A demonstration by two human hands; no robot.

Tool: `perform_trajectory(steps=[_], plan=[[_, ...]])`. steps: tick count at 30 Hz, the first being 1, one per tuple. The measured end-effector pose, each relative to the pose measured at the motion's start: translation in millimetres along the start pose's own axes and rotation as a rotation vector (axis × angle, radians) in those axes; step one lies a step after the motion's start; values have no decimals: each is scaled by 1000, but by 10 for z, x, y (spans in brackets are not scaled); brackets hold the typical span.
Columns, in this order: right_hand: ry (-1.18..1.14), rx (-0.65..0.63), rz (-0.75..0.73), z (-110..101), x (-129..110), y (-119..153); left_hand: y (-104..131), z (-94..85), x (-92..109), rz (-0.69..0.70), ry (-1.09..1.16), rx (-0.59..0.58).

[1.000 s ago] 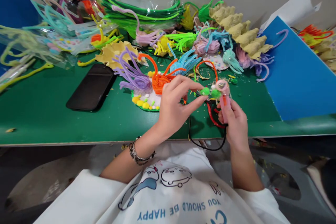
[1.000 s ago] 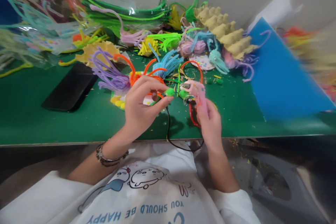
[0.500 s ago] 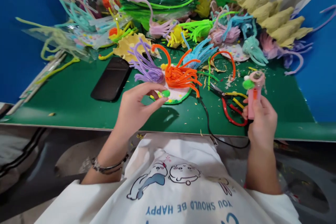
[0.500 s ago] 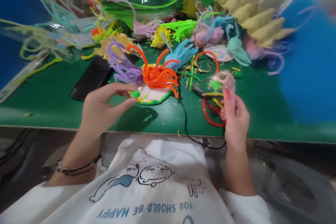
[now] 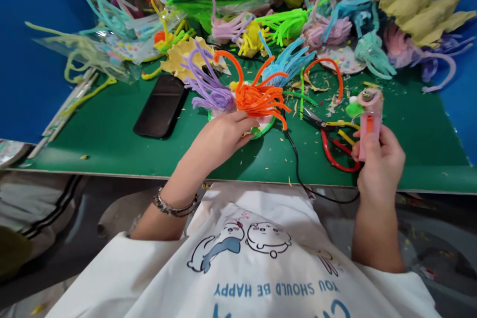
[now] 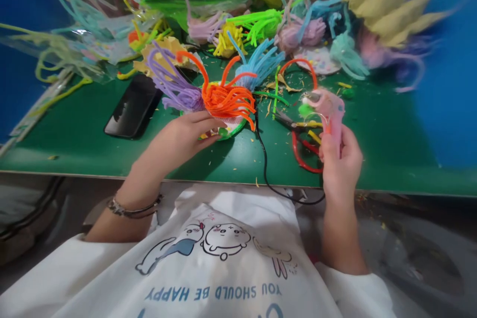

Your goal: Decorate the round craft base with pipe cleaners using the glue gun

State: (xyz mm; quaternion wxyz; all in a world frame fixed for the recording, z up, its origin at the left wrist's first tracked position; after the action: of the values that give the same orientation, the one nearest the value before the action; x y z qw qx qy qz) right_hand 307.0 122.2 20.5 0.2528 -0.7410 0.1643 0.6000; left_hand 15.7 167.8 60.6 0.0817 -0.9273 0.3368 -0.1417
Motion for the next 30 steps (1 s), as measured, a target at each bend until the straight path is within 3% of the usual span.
perform_trajectory(steps=[9, 15, 30], plan=[[1, -9, -18, -7, 22, -5, -56, 46, -8, 31, -65, -62], [14, -6, -17, -5, 28, 3, -39, 50, 7, -32, -83, -194], [16, -23, -34, -9, 41, -6, -80, 72, -8, -40, -45, -209]])
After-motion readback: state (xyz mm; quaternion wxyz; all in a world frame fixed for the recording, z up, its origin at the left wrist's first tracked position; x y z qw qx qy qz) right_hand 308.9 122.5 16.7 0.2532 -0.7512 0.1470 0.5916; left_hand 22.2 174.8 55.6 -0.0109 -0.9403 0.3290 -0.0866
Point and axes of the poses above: each hand's wrist, its own y-axis away from the middle knuckle, its own z-axis out of the palm, x = y × z, the point moved 4 cm from there along -y, towards the middle knuckle, and after that the axes turned 1 degree about x, right-handed, at the moved point
